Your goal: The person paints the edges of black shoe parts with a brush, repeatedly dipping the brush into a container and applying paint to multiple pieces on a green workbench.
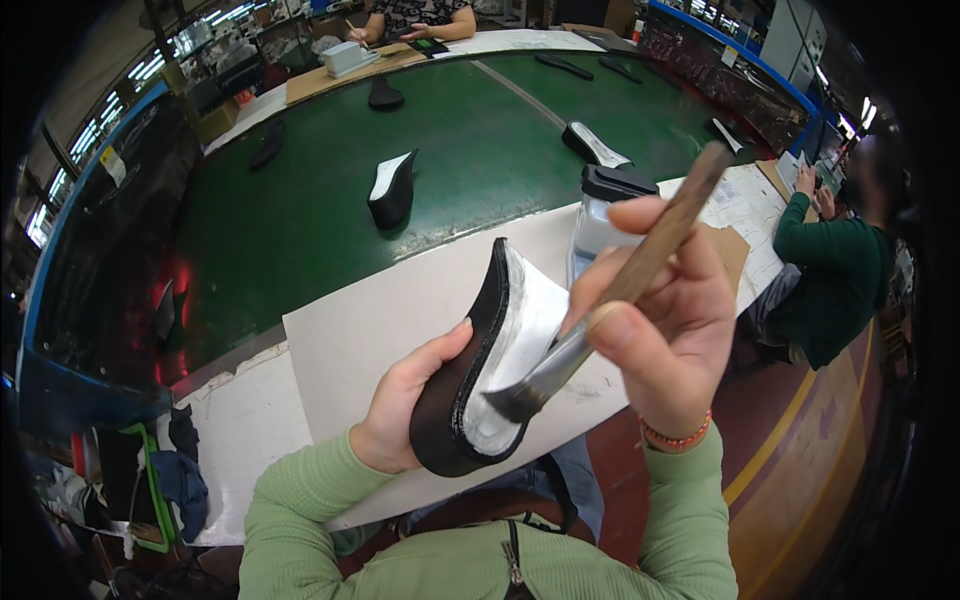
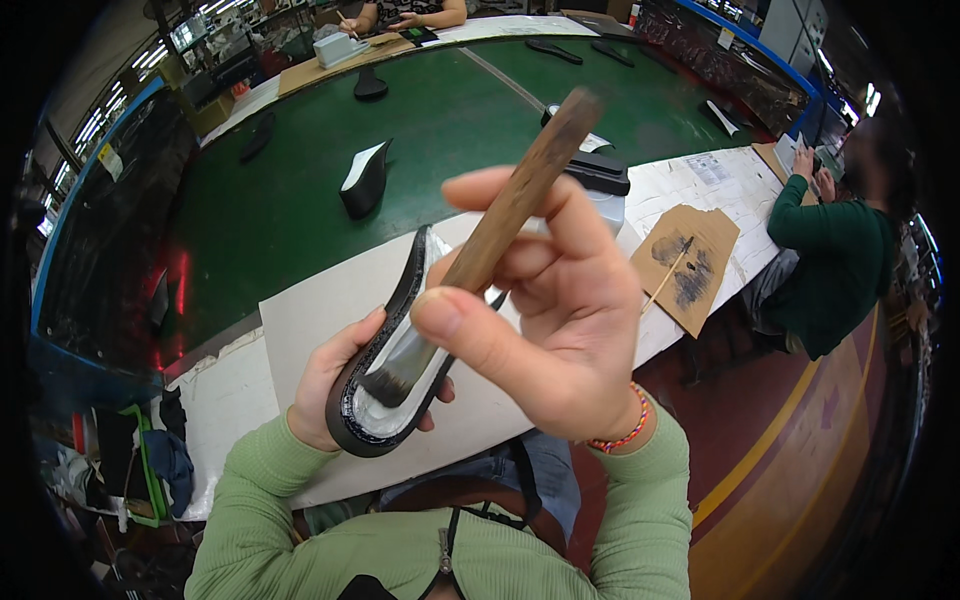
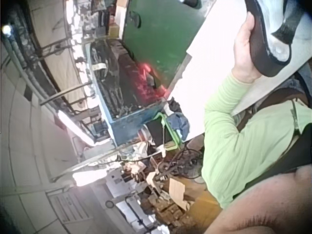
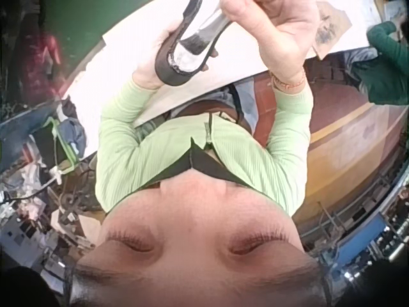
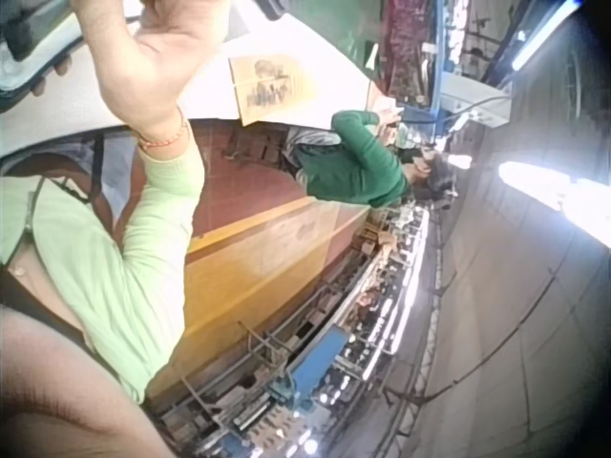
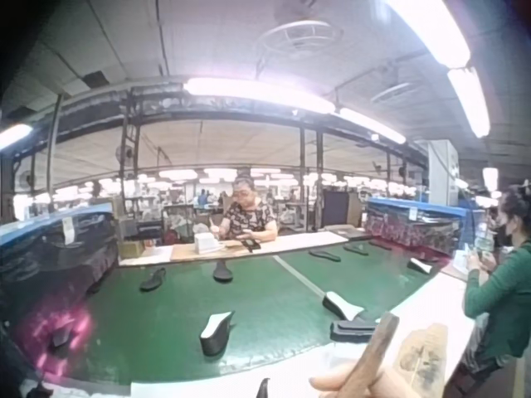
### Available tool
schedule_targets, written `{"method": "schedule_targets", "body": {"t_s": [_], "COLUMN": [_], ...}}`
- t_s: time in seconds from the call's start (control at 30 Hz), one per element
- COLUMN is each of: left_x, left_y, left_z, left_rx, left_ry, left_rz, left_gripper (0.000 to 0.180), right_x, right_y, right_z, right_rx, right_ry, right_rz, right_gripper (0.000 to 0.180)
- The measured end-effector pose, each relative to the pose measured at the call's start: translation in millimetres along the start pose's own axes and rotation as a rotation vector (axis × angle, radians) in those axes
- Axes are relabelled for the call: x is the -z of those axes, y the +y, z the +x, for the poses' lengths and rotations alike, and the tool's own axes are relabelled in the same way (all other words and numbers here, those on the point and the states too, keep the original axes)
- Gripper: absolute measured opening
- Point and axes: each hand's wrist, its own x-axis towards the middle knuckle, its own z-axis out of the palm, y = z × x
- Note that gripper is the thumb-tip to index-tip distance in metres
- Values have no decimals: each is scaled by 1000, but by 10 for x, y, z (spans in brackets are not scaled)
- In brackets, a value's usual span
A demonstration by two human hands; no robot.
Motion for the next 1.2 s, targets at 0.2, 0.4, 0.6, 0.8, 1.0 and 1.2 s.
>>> {"method": "schedule_targets", "body": {"t_s": [0.2, 0.4, 0.6, 0.8, 1.0, 1.2], "left_x": [23, 193, 503, 734, 870, 878], "left_y": [32, 22, 36, 87, 87, 139], "left_z": [5, 13, 42, -150, -128, -1], "left_rx": [10, 89, 231, 19, -251, -434], "left_ry": [5, -181, -80, 58, 207, 390], "left_rz": [-56, -86, -113, -146, 391, 764], "left_gripper": [53, 47, 49, 66, 73, 64], "right_x": [44, 253, 667, 1173, 1357, 1375], "right_y": [165, 335, 603, 817, 1030, 1124], "right_z": [-94, -52, -24, -108, -188, -184], "right_rx": [5, 106, 293, 133, 73, 38], "right_ry": [-106, 60, 247, 423, 380, 352], "right_rz": [-7, -279, -681, -588, -731, -794], "right_gripper": [43, 42, 35, 31, 32, 32]}}
